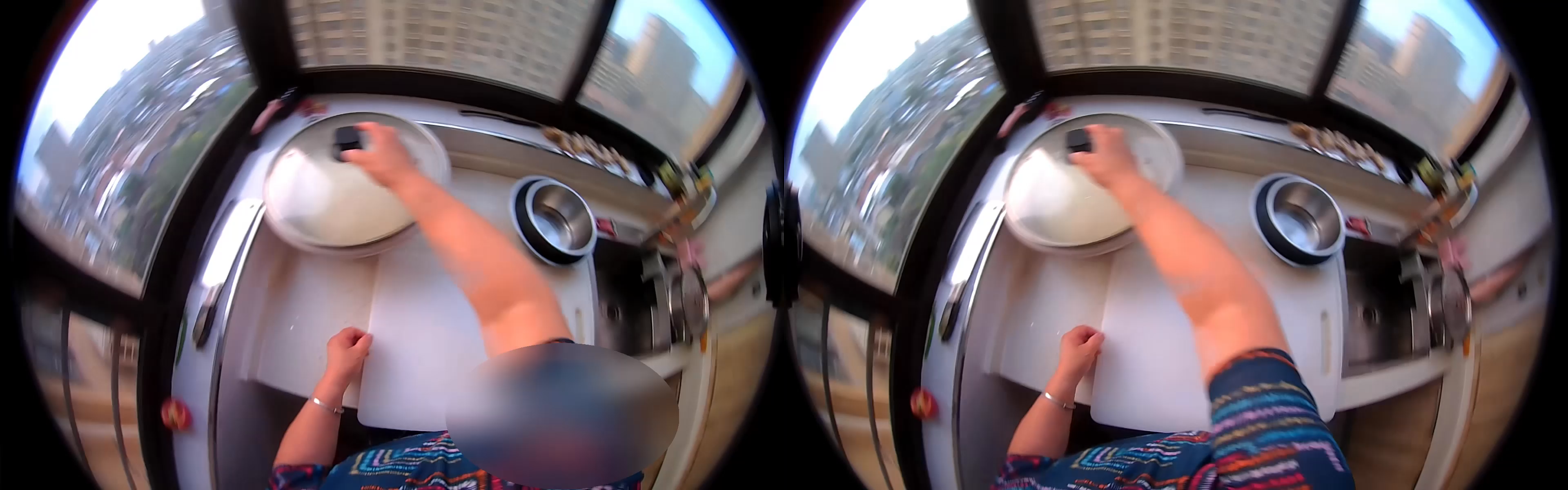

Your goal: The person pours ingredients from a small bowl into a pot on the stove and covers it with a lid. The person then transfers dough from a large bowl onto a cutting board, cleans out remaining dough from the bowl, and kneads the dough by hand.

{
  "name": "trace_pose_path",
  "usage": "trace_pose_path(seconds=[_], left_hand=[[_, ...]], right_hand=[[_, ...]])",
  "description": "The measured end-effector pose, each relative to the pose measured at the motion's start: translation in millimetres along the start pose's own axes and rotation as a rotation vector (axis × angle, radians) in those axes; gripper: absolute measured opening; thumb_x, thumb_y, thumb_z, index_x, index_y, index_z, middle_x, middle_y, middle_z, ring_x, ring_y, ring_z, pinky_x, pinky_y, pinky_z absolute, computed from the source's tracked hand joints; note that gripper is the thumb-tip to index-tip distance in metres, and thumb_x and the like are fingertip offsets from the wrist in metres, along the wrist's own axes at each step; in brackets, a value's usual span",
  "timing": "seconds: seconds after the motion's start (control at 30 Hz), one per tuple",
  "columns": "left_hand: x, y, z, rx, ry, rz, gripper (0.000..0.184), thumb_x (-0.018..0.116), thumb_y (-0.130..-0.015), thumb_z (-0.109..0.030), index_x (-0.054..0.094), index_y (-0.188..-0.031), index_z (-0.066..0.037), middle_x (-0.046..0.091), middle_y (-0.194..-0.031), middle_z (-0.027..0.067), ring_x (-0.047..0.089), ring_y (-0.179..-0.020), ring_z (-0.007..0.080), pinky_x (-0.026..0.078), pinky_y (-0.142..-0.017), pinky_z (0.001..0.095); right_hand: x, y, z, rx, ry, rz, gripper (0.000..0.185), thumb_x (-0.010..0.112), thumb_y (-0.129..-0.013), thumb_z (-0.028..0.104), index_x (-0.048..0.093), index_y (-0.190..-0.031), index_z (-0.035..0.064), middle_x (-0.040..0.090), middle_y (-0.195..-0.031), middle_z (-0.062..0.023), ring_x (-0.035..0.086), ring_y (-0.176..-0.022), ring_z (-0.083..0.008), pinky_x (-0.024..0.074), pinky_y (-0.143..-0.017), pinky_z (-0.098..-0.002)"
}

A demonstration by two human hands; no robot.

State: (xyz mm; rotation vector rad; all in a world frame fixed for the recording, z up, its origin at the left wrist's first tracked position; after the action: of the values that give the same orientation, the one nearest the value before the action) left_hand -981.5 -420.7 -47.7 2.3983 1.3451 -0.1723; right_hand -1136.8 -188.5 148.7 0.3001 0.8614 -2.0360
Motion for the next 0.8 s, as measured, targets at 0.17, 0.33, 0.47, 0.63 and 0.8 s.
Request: trace_pose_path(seconds=[0.17, 0.33, 0.47, 0.63, 0.8], left_hand=[[-8, -6, 17, -0.156, 0.262, -0.011, 0.013, 0.055, -0.075, -0.008, 0.053, -0.064, -0.001, 0.05, -0.053, 0.0011, 0.041, -0.042, 0.0063, 0.031, -0.039, 0.0198], [-8, -9, 14, -0.15, 0.18, -0.031, 0.015, 0.054, -0.075, -0.008, 0.053, -0.063, 0.0, 0.05, -0.051, 0.0017, 0.043, -0.043, 0.0071, 0.033, -0.04, 0.0201], [-9, -8, 13, -0.141, 0.155, -0.041, 0.016, 0.054, -0.075, -0.008, 0.052, -0.061, 0.0, 0.05, -0.05, 0.0024, 0.044, -0.043, 0.0076, 0.034, -0.041, 0.0203], [-12, -11, 21, -0.141, 0.2, -0.072, 0.015, 0.053, -0.074, -0.007, 0.052, -0.06, 0.0, 0.05, -0.051, 0.0026, 0.043, -0.042, 0.0077, 0.033, -0.039, 0.0206], [-14, -12, 28, -0.201, 0.214, -0.072, 0.014, 0.054, -0.073, -0.007, 0.053, -0.061, 0.0, 0.051, -0.052, 0.0023, 0.045, -0.044, 0.0078, 0.035, -0.042, 0.0209]], right_hand=[[31, -22, 18, 0.137, 0.297, 0.166, 0.043, 0.063, -0.064, 0.026, 0.054, -0.105, 0.0167, 0.05, -0.104, -0.0091, 0.053, -0.095, -0.0264, 0.0448, -0.08, -0.0363], [34, -29, 17, 0.129, 0.343, 0.136, 0.033, 0.063, -0.063, 0.024, 0.057, -0.095, 0.0199, 0.052, -0.097, -0.0064, 0.054, -0.092, -0.0244, 0.0459, -0.076, -0.0353], [-4, -39, 37, 0.019, 0.314, -0.084, 0.026, 0.063, -0.064, 0.023, 0.059, -0.089, 0.018, 0.053, -0.092, -0.0072, 0.056, -0.088, -0.0258, 0.0465, -0.073, -0.0358], [-107, -27, 48, -0.099, 0.333, -0.273, 0.025, 0.063, -0.062, 0.023, 0.061, -0.086, 0.0177, 0.055, -0.088, -0.008, 0.057, -0.083, -0.0261, 0.047, -0.069, -0.0364], [-220, 27, -29, 0.029, 0.422, -0.327, 0.025, 0.061, -0.061, 0.022, 0.06, -0.085, 0.0159, 0.056, -0.082, -0.0053, 0.056, -0.075, -0.0221, 0.0451, -0.066, -0.0333]])
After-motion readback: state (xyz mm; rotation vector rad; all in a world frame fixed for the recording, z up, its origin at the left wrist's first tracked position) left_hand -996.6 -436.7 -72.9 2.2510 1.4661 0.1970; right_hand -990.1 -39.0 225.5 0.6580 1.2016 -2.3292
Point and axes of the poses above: each hand's wrist, its own y-axis away from the middle knuckle, its own x-axis out of the palm, z = x × y, the point moved 9 cm from there along -y, towards the middle knuckle
